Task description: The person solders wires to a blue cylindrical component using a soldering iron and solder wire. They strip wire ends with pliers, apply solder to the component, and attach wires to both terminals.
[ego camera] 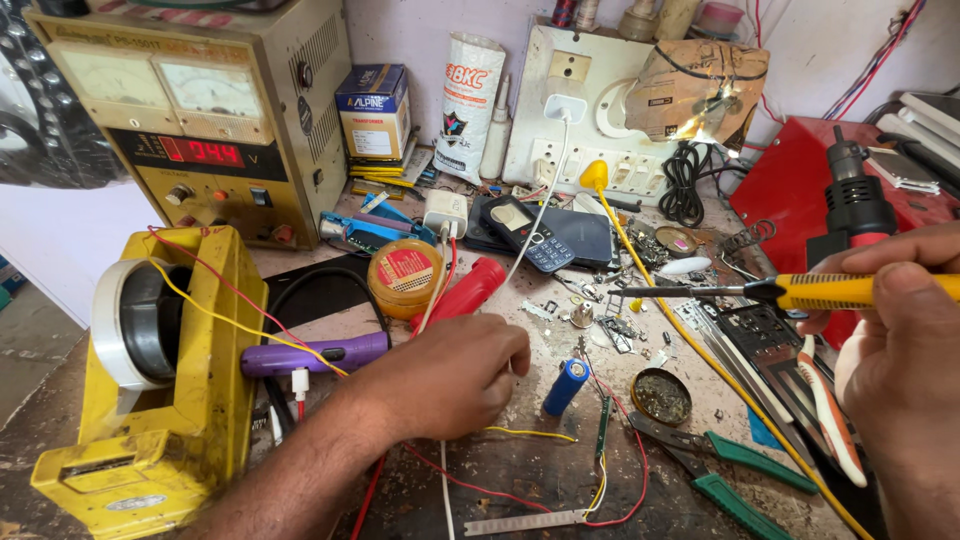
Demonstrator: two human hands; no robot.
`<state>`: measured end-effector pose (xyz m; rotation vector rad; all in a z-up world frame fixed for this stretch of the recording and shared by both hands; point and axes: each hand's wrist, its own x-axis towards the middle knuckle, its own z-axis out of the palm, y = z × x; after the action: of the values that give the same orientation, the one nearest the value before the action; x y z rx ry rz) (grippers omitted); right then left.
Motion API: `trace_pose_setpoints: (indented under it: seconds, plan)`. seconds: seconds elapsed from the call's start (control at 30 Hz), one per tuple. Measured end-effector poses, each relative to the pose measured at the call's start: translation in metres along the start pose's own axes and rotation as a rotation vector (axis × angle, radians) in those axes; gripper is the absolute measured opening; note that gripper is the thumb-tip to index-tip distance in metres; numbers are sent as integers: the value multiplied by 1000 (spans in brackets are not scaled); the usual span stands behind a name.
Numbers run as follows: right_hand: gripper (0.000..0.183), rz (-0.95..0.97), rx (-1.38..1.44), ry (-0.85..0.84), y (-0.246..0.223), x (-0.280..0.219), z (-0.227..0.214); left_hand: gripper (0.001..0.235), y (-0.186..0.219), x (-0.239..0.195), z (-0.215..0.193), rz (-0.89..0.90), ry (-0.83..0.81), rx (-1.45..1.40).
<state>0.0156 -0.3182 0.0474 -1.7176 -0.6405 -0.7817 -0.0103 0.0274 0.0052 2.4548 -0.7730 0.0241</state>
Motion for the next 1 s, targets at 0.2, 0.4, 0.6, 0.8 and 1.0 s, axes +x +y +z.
trace_pose_setpoints:
  seconds: [0.2, 0.4, 0.6, 0.8, 1.0]
  plan:
    - [20, 18, -66, 17, -2, 1, 3, 33, -1, 3, -4, 250, 365, -83]
    - [24, -18, -88, 36, -5, 2, 7, 16, -5, -2, -43, 69, 599, -353]
    - [31, -41, -111, 64, -9, 0, 8, 15, -17, -11, -69, -163, 848, -323]
    - [34, -61, -135, 76, -14, 0, 13, 28, -19, -14, -79, 97, 1125, -762]
    - [29, -54, -127, 56, -16, -1, 12, 61, -14, -26, -87, 226, 1072, -948]
